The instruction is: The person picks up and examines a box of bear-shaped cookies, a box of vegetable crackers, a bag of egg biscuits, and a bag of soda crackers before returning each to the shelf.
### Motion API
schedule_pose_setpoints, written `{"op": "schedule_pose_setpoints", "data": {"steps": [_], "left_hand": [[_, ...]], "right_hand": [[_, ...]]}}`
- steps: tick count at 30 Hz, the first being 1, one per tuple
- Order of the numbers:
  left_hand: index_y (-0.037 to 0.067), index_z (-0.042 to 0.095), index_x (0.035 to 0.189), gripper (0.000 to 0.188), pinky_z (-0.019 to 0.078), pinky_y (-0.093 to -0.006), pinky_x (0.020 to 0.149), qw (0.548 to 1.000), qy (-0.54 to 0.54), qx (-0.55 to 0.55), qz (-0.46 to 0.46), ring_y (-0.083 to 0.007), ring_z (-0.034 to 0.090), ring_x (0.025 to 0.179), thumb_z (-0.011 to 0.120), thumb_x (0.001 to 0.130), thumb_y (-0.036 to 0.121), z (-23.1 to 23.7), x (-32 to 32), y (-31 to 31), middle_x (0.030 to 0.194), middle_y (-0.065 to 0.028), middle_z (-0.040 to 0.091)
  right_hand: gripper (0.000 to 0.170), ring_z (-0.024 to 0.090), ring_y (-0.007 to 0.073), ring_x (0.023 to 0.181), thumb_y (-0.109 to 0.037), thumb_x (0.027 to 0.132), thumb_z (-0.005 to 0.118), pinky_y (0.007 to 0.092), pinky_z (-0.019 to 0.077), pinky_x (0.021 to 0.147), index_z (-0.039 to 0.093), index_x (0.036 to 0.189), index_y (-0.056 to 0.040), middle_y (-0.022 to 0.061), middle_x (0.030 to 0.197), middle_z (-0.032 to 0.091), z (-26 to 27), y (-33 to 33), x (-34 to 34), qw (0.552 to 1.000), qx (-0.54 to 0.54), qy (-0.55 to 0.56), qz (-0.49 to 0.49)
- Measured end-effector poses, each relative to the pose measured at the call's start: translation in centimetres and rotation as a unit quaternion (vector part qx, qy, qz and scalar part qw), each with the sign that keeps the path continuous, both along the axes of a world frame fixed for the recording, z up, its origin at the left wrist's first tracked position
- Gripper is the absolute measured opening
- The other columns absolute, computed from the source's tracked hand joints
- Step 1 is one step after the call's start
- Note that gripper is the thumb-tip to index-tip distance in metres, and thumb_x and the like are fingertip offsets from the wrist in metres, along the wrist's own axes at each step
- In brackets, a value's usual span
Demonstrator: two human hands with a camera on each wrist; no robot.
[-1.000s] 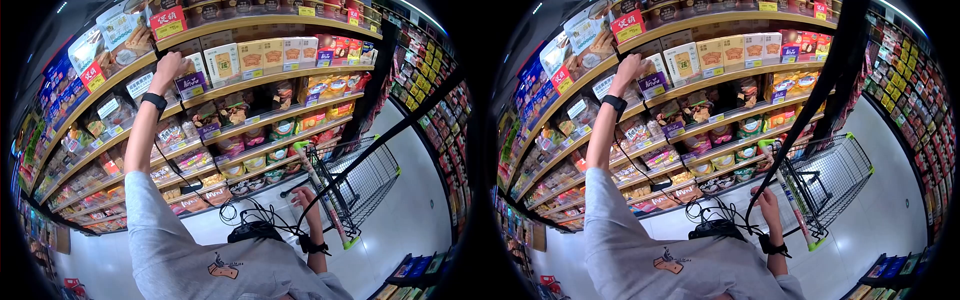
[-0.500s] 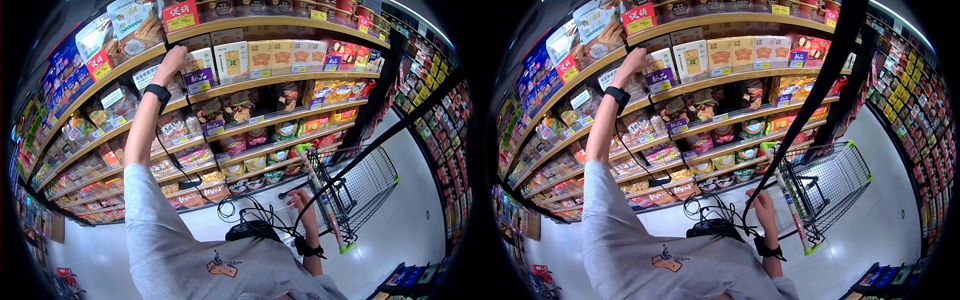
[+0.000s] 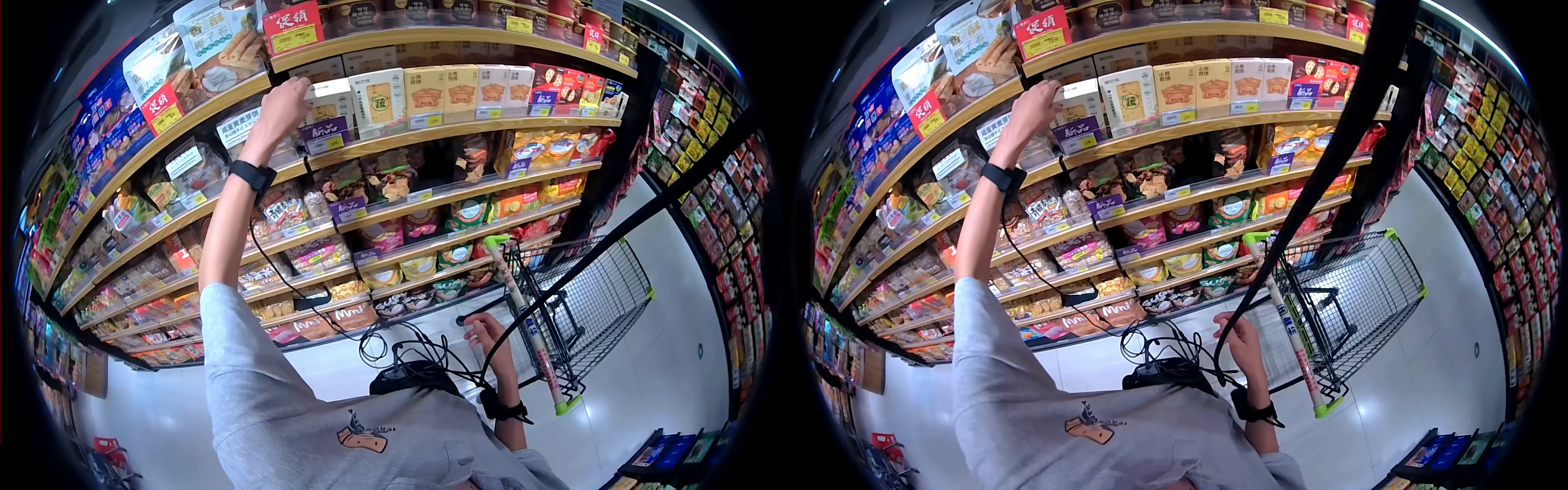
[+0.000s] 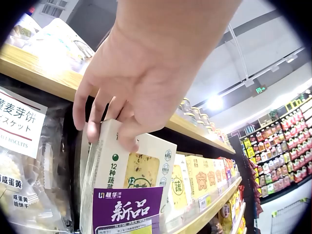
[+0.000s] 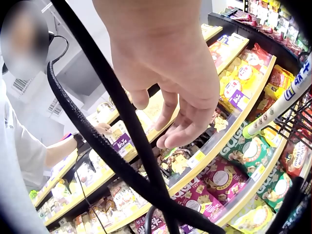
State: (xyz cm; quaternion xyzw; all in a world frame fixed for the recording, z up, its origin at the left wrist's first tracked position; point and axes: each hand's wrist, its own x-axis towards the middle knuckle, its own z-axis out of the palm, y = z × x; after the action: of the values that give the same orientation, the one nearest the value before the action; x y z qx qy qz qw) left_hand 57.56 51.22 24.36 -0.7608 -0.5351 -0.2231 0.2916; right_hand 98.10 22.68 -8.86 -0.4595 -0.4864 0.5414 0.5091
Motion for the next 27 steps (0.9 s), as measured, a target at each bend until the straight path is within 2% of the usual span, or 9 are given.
{"op": "schedule_pose_setpoints", "data": {"steps": [7, 13, 15, 16, 19, 21, 23, 25, 27], "left_hand": [[0.005, 0.054, 0.104, 0.034, 0.0505, -0.0444, 0.073, 0.992, 0.003, 0.129, -0.010, -0.0336, 0.061, 0.090, 0.070, 0.073, 0.005, 1.4, 2.9, -5.3, 0.100, -0.0120, 0.060], [0.005, 0.055, 0.122, 0.043, 0.0488, -0.0367, 0.080, 0.986, -0.088, 0.122, -0.073, -0.0319, 0.062, 0.097, 0.068, 0.082, 0.012, 2.2, 5.5, -13.0, 0.110, -0.0136, 0.059], [0.002, 0.059, 0.117, 0.037, 0.0502, -0.0353, 0.079, 0.961, -0.225, 0.030, -0.159, -0.0287, 0.063, 0.094, 0.067, 0.084, 0.019, 1.9, 6.2, -14.7, 0.105, -0.0129, 0.062], [0.003, 0.061, 0.116, 0.035, 0.0501, -0.0326, 0.078, 0.937, -0.283, -0.029, -0.201, -0.0209, 0.063, 0.093, 0.065, 0.089, 0.024, 1.1, 6.2, -14.9, 0.105, -0.0106, 0.064], [0.003, 0.061, 0.119, 0.036, 0.0496, -0.0295, 0.074, 0.832, -0.422, -0.236, -0.272, -0.0146, 0.062, 0.090, 0.063, 0.092, 0.027, -3.0, 8.0, -15.1, 0.099, -0.0092, 0.067], [0.002, 0.062, 0.119, 0.036, 0.0480, -0.0268, 0.077, 0.776, -0.449, -0.304, -0.324, -0.0129, 0.061, 0.088, 0.065, 0.091, 0.024, -6.2, 10.7, -15.9, 0.097, -0.0077, 0.066], [0.002, 0.062, 0.118, 0.034, 0.0476, -0.0262, 0.077, 0.762, -0.449, -0.312, -0.347, -0.0121, 0.061, 0.087, 0.065, 0.091, 0.022, -9.8, 13.5, -15.8, 0.098, -0.0068, 0.065], [0.001, 0.062, 0.118, 0.035, 0.0471, -0.0257, 0.076, 0.747, -0.456, -0.330, -0.354, -0.0112, 0.059, 0.086, 0.066, 0.091, 0.022, -12.1, 15.5, -15.6, 0.099, -0.0063, 0.063], [0.006, 0.062, 0.122, 0.033, 0.0468, -0.0236, 0.079, 0.740, -0.488, -0.352, -0.300, -0.0094, 0.060, 0.093, 0.063, 0.093, 0.022, -13.2, 16.4, -14.8, 0.105, -0.0043, 0.066]], "right_hand": [[0.018, 0.064, 0.0128, 0.075, -0.016, 0.096, 0.056, 0.0243, 0.0464, 0.064, 0.061, 0.106, -0.0009, 0.0049, 0.097, 0.065, -0.3, -0.1, 0.6, 1.000, -0.002, 0.014, -0.005], [0.021, 0.063, 0.0124, 0.074, -0.015, 0.097, 0.055, 0.0231, 0.0464, 0.063, 0.058, 0.112, -0.0009, 0.0059, 0.098, 0.065, -0.9, 0.1, 0.5, 0.999, -0.016, 0.029, -0.012], [0.024, 0.063, 0.0128, 0.076, -0.014, 0.098, 0.053, 0.0234, 0.0467, 0.063, 0.054, 0.118, -0.0012, 0.0070, 0.100, 0.064, -0.5, 0.5, 0.2, 0.999, -0.013, 0.040, -0.013], [0.027, 0.063, 0.0134, 0.077, -0.013, 0.098, 0.053, 0.0232, 0.0471, 0.065, 0.051, 0.122, -0.0015, 0.0085, 0.102, 0.064, -0.4, 0.6, -0.1, 0.999, 0.009, 0.052, -0.008], [0.058, 0.063, 0.0175, 0.091, -0.019, 0.093, 0.062, 0.0276, 0.0498, 0.077, 0.034, 0.143, -0.0063, 0.0122, 0.118, 0.058, 0.7, 1.3, -0.6, 0.993, 0.030, 0.063, 0.093], [0.080, 0.061, 0.0216, 0.103, -0.023, 0.089, 0.067, 0.0303, 0.0493, 0.085, 0.019, 0.151, -0.0092, 0.0136, 0.128, 0.051, 3.5, 1.2, -2.2, 0.978, 0.092, 0.073, 0.175], [0.088, 0.060, 0.0296, 0.110, -0.029, 0.086, 0.068, 0.0334, 0.0503, 0.087, 0.014, 0.153, -0.0086, 0.0203, 0.137, 0.045, 4.3, 1.2, -3.6, 0.968, 0.138, 0.103, 0.182], [0.085, 0.060, 0.0330, 0.110, -0.021, 0.086, 0.067, 0.0355, 0.0522, 0.087, 0.015, 0.152, -0.0079, 0.0207, 0.138, 0.042, 4.4, 1.3, -4.2, 0.969, 0.165, 0.138, 0.120], [0.077, 0.060, 0.0271, 0.112, 0.001, 0.085, 0.061, 0.0321, 0.0535, 0.084, 0.020, 0.149, -0.0063, 0.0165, 0.137, 0.043, 4.4, 1.6, -3.6, 0.976, 0.097, 0.190, 0.032]]}}
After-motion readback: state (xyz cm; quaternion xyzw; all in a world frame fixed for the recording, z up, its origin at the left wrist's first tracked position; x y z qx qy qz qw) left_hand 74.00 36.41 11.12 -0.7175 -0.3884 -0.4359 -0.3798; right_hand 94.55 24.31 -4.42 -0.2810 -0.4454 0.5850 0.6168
